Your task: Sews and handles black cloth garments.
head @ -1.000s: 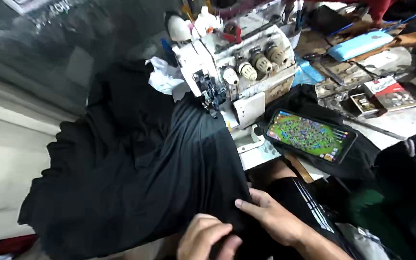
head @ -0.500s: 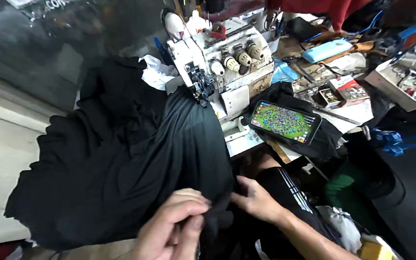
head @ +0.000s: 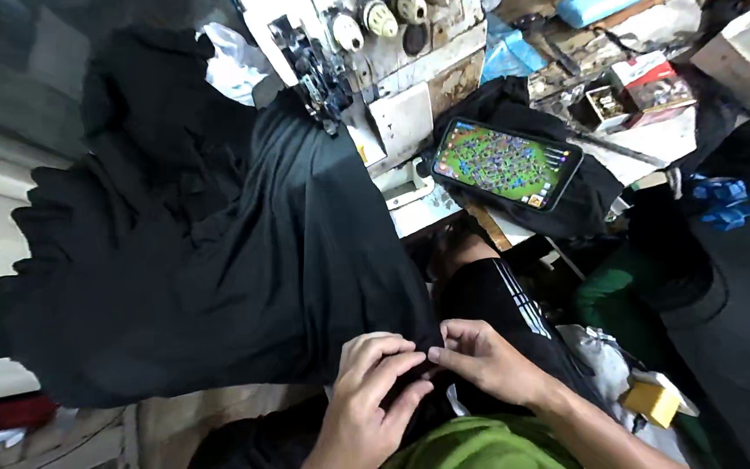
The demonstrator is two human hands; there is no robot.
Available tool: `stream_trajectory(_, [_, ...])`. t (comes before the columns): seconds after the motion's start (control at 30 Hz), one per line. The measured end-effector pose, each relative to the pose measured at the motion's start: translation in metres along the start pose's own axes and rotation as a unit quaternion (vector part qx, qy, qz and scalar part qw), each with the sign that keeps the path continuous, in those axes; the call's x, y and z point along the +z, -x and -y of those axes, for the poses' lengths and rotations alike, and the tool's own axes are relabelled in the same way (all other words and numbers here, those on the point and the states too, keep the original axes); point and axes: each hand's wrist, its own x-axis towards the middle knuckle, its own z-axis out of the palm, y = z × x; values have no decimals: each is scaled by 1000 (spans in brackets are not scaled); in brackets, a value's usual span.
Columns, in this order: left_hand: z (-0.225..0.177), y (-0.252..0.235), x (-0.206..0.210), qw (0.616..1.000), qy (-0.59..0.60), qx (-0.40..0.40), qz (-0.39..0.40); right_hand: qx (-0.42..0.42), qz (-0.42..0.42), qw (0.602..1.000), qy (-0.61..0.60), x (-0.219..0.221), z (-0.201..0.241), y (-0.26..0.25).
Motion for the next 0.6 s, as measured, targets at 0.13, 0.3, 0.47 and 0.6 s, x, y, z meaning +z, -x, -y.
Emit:
stream_trajectory(0.13, [2, 15, 27, 998, -13, -9, -62, 9, 15, 1000, -11, -2, 7, 1])
stream_trajectory(0.3, [9, 7, 23, 994, 3, -8, -111, 22, 6, 1000, 22, -4, 10, 1])
stream_trajectory(0.47, [-24, 1, -22, 997, 44, 28, -64, 45, -27, 998, 46, 0, 16, 12])
stream_trajectory(0.6, [-57, 7, -35, 998, 3, 53, -46, 39, -35, 998, 43, 6, 20, 24])
